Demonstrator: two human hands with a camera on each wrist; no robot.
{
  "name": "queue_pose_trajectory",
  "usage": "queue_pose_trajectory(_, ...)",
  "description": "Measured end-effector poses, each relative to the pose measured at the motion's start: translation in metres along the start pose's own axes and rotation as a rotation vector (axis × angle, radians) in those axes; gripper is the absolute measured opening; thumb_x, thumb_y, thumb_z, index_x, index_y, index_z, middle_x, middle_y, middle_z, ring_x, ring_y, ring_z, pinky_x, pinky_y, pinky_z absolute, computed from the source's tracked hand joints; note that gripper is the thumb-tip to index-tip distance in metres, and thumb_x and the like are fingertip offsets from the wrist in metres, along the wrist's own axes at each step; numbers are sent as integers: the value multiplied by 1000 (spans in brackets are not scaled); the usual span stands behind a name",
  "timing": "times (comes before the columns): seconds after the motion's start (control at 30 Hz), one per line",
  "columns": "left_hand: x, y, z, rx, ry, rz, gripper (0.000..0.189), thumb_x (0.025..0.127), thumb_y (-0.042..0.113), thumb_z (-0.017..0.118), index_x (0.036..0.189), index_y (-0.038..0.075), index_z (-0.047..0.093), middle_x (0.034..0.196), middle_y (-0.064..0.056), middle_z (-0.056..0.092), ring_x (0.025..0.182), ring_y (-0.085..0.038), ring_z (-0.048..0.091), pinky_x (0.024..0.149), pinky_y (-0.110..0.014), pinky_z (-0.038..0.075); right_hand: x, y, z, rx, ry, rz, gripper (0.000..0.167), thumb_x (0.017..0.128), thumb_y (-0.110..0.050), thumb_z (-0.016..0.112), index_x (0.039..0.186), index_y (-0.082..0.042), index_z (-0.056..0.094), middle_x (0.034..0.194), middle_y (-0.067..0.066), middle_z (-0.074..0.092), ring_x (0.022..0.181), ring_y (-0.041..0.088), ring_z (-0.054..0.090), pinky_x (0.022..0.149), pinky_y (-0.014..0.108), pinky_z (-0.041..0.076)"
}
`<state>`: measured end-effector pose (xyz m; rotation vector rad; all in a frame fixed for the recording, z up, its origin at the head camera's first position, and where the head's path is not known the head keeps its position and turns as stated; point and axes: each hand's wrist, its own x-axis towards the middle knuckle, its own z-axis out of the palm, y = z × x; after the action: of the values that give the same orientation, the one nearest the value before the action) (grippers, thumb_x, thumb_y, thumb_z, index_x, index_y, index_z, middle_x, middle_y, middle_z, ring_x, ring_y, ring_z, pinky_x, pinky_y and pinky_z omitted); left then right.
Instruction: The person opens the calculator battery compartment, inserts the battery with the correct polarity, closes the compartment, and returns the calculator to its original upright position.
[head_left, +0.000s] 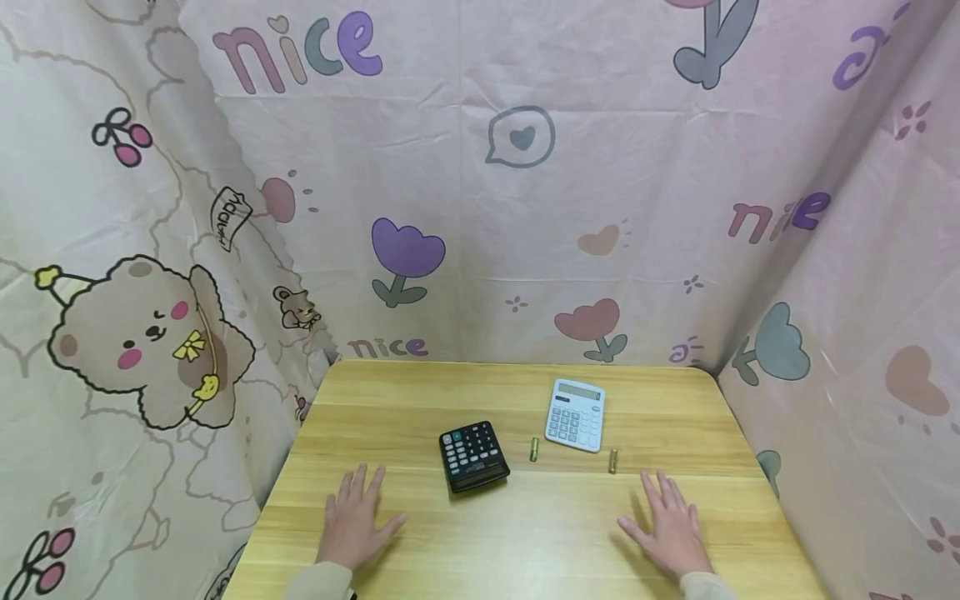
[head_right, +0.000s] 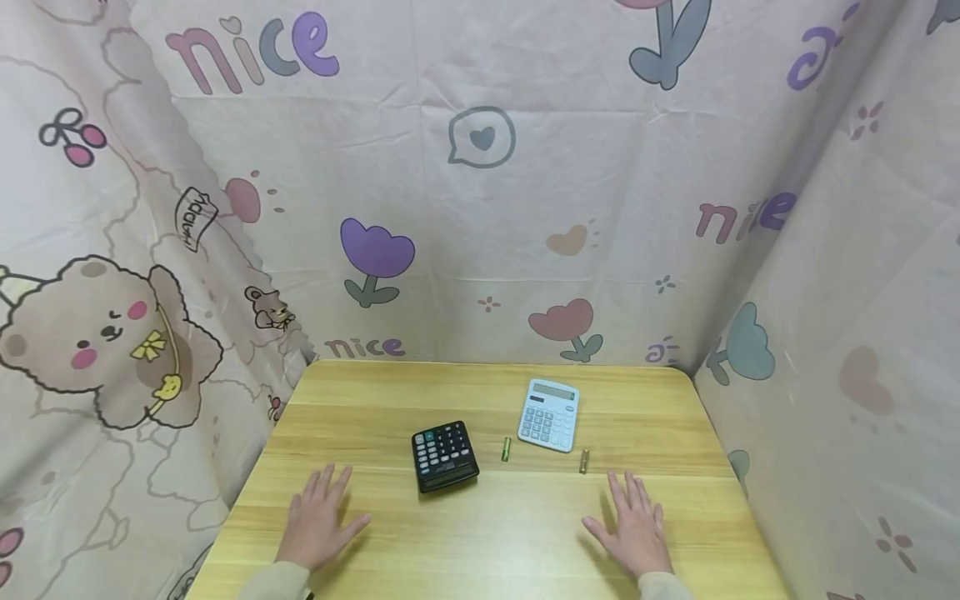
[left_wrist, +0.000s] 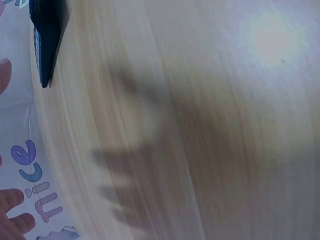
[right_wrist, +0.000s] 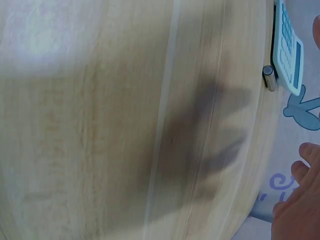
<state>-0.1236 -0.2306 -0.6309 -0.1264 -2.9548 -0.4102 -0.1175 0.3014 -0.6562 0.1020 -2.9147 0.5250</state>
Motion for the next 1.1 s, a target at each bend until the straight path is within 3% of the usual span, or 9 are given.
queue_pose_trajectory(0.2,5,9,4,-8,-19,0,93,76,59,71,148,12,37,152,-23,27,136,-48,25,100,-75,22,3,-4,5,9,29,-27,93,79,-59,68,149,-9,33,150,27,28,133,49,28,98,76,21)
queue_pose_trajectory(0.63,13,30,13,-48,0,38,87,77,55,72,145,11,41,149,-22,35,134,-46,31,100,-73,26,9,-20,8,82,35,-58,89,80,-54,70,146,-3,37,147,28,33,133,48,30,105,67,25)
queue_pose_trajectory(0.83,18,43,16,-60,23,80,85,77,54,72,144,10,43,146,-23,39,132,-45,34,100,-71,30,15,-29,12,103,25,-60,89,81,-52,71,147,-5,36,147,26,34,133,47,31,105,66,27)
queue_pose_trajectory(1.1,27,59,22,-108,25,134,79,79,48,73,142,8,45,143,-23,42,131,-43,38,106,-60,32,30,-54,13,131,43,-132,86,81,-48,73,147,-5,37,148,24,36,133,45,33,105,65,28)
